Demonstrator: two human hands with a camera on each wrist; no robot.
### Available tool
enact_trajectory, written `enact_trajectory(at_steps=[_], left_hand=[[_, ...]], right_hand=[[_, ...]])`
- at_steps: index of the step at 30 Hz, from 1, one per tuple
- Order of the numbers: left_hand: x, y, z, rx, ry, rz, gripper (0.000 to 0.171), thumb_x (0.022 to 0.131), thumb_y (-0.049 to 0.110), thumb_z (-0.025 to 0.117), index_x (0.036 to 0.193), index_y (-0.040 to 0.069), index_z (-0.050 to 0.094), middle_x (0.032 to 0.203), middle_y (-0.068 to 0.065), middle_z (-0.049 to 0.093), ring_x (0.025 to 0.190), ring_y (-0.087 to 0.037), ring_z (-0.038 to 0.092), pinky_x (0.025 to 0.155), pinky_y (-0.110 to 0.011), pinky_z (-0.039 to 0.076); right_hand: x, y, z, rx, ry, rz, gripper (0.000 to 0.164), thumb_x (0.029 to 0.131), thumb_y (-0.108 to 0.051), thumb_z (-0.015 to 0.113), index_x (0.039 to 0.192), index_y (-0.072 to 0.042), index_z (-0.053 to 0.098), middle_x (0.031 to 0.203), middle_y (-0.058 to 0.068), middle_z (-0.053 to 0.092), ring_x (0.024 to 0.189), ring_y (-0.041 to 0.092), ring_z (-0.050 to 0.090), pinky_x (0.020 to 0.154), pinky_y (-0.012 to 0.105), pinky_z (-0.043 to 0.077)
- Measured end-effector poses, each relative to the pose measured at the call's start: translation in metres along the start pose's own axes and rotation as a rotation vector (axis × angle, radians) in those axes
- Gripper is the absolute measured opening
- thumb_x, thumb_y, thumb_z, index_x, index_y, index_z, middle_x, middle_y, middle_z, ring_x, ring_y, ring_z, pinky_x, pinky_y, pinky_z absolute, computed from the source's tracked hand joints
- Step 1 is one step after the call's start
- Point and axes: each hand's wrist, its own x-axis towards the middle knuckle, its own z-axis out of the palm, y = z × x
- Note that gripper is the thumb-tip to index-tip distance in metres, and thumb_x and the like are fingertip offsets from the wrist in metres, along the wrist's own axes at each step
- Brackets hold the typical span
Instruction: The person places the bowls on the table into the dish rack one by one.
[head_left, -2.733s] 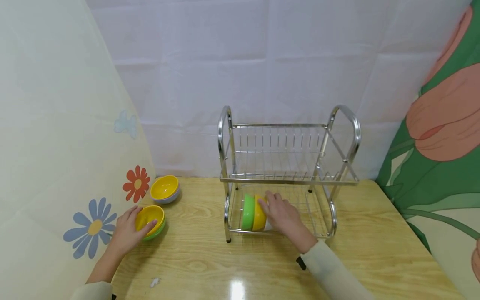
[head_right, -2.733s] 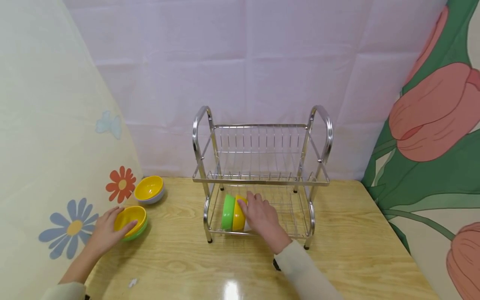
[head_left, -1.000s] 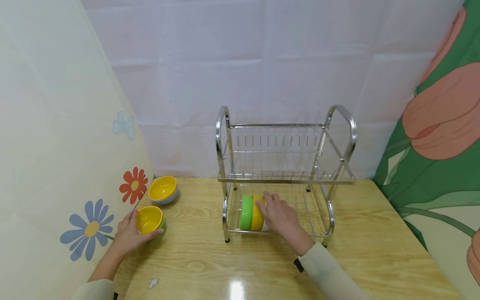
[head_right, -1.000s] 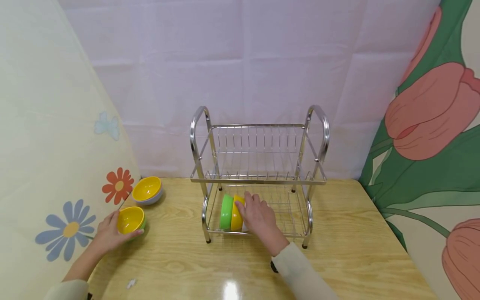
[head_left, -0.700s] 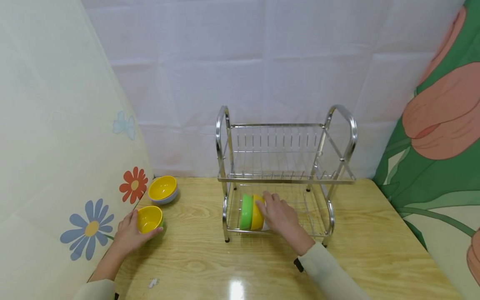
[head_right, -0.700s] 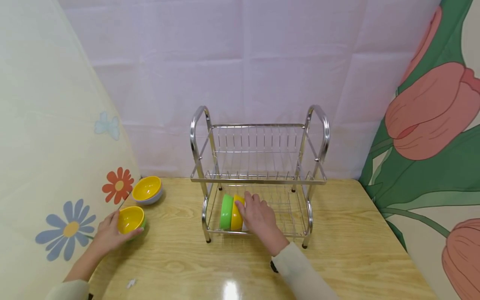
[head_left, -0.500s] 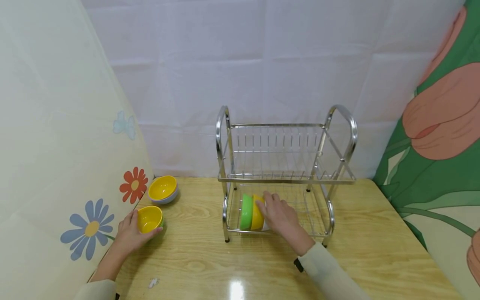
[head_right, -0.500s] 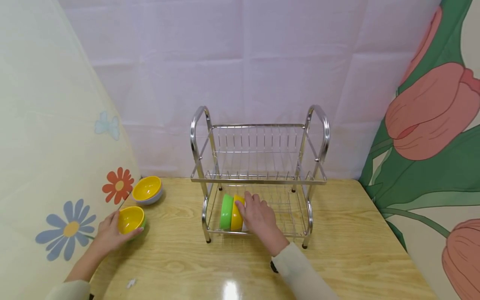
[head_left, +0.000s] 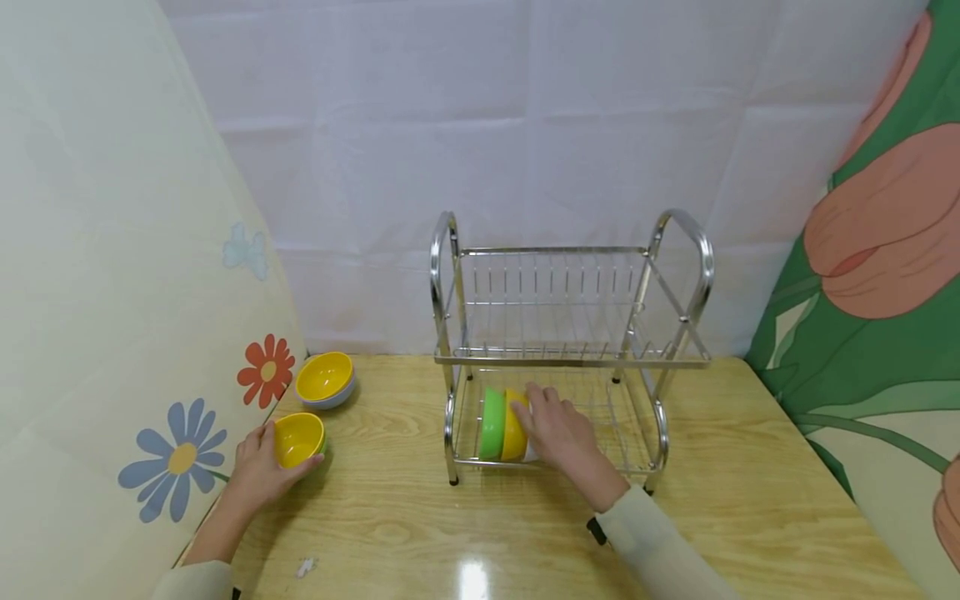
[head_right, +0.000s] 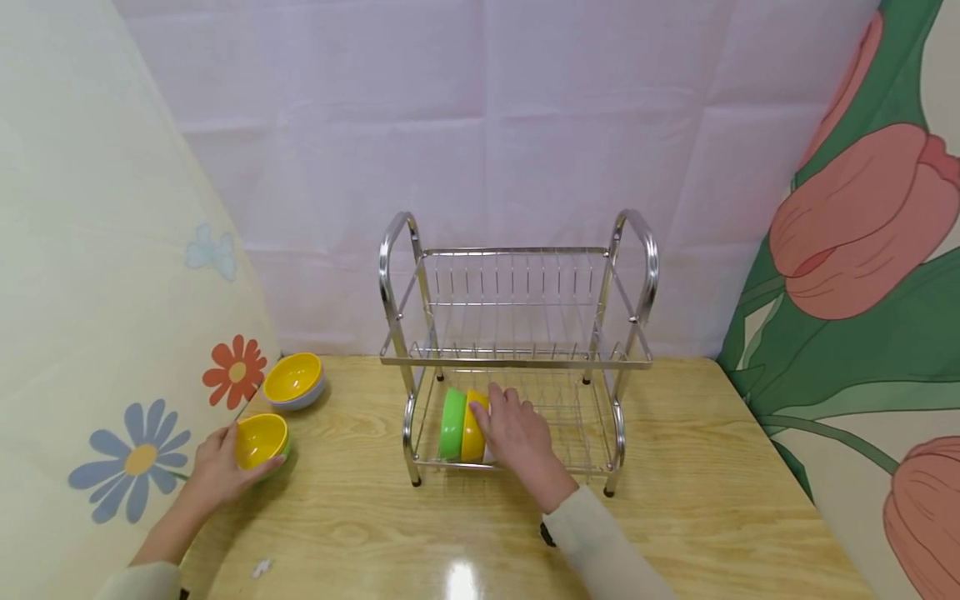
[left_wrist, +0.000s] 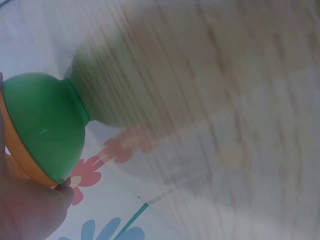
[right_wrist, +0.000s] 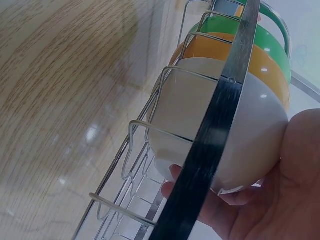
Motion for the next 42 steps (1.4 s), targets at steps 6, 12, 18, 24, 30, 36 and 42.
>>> enact_trajectory(at_steps=[6, 12, 18, 24, 30, 36, 42], left_hand=[[-0.002, 0.0, 0.0, 0.001, 0.023, 0.008, 0.124, 0.085, 0.068, 0.067, 0.152, -0.02, 0.01, 0.147, -0.047, 0.015, 0.129, -0.063, 0.02, 0.101, -0.077, 0.034], [-0.003, 0.0, -0.002, -0.006, 0.032, 0.01, 0.124, 0.085, 0.066, 0.068, 0.151, -0.02, 0.01, 0.148, -0.047, 0.013, 0.13, -0.063, 0.019, 0.102, -0.077, 0.034], [-0.003, 0.005, -0.006, -0.011, 0.058, 0.037, 0.121, 0.085, 0.061, 0.071, 0.15, -0.021, 0.012, 0.147, -0.046, 0.015, 0.131, -0.063, 0.019, 0.102, -0.077, 0.034], [-0.004, 0.013, -0.009, -0.016, 0.093, 0.063, 0.119, 0.084, 0.06, 0.074, 0.151, -0.02, 0.015, 0.146, -0.045, 0.018, 0.131, -0.062, 0.021, 0.101, -0.076, 0.035], [-0.005, 0.02, -0.008, -0.024, 0.129, 0.092, 0.12, 0.082, 0.06, 0.076, 0.151, -0.019, 0.017, 0.149, -0.042, 0.019, 0.131, -0.06, 0.022, 0.101, -0.076, 0.035], [-0.008, 0.027, -0.008, -0.017, 0.162, 0.135, 0.116, 0.082, 0.057, 0.077, 0.152, -0.017, 0.021, 0.15, -0.041, 0.022, 0.132, -0.058, 0.024, 0.1, -0.076, 0.037], [-0.01, 0.033, -0.013, -0.013, 0.147, 0.135, 0.117, 0.083, 0.058, 0.076, 0.153, -0.015, 0.018, 0.15, -0.041, 0.02, 0.133, -0.059, 0.023, 0.101, -0.075, 0.036]], right_hand=[[0.0, 0.0, 0.0, -0.002, -0.002, -0.007, 0.056, 0.109, -0.047, 0.034, 0.147, -0.006, 0.044, 0.13, 0.022, 0.058, 0.099, 0.04, 0.063, 0.07, 0.051, 0.056], [-0.001, -0.001, 0.0, -0.001, -0.005, -0.009, 0.056, 0.109, -0.047, 0.034, 0.147, -0.006, 0.044, 0.13, 0.022, 0.058, 0.1, 0.041, 0.062, 0.07, 0.051, 0.056], [-0.001, -0.001, 0.0, -0.004, -0.004, -0.005, 0.057, 0.109, -0.048, 0.033, 0.147, -0.007, 0.044, 0.132, 0.022, 0.058, 0.102, 0.041, 0.062, 0.072, 0.051, 0.056], [0.0, 0.0, 0.0, -0.01, -0.002, 0.001, 0.056, 0.109, -0.048, 0.033, 0.147, -0.008, 0.044, 0.133, 0.022, 0.058, 0.102, 0.041, 0.063, 0.073, 0.052, 0.056], [0.0, 0.0, 0.001, 0.0, 0.005, 0.002, 0.058, 0.109, -0.048, 0.034, 0.15, -0.009, 0.042, 0.133, 0.022, 0.058, 0.102, 0.042, 0.063, 0.072, 0.052, 0.056], [0.001, 0.0, 0.002, 0.015, 0.018, 0.002, 0.059, 0.108, -0.049, 0.036, 0.151, -0.009, 0.039, 0.131, 0.022, 0.059, 0.096, 0.04, 0.064, 0.069, 0.05, 0.056], [0.0, 0.001, 0.002, 0.023, 0.011, 0.013, 0.062, 0.108, -0.049, 0.036, 0.155, -0.008, 0.035, 0.137, 0.024, 0.056, 0.103, 0.043, 0.064, 0.077, 0.055, 0.056]])
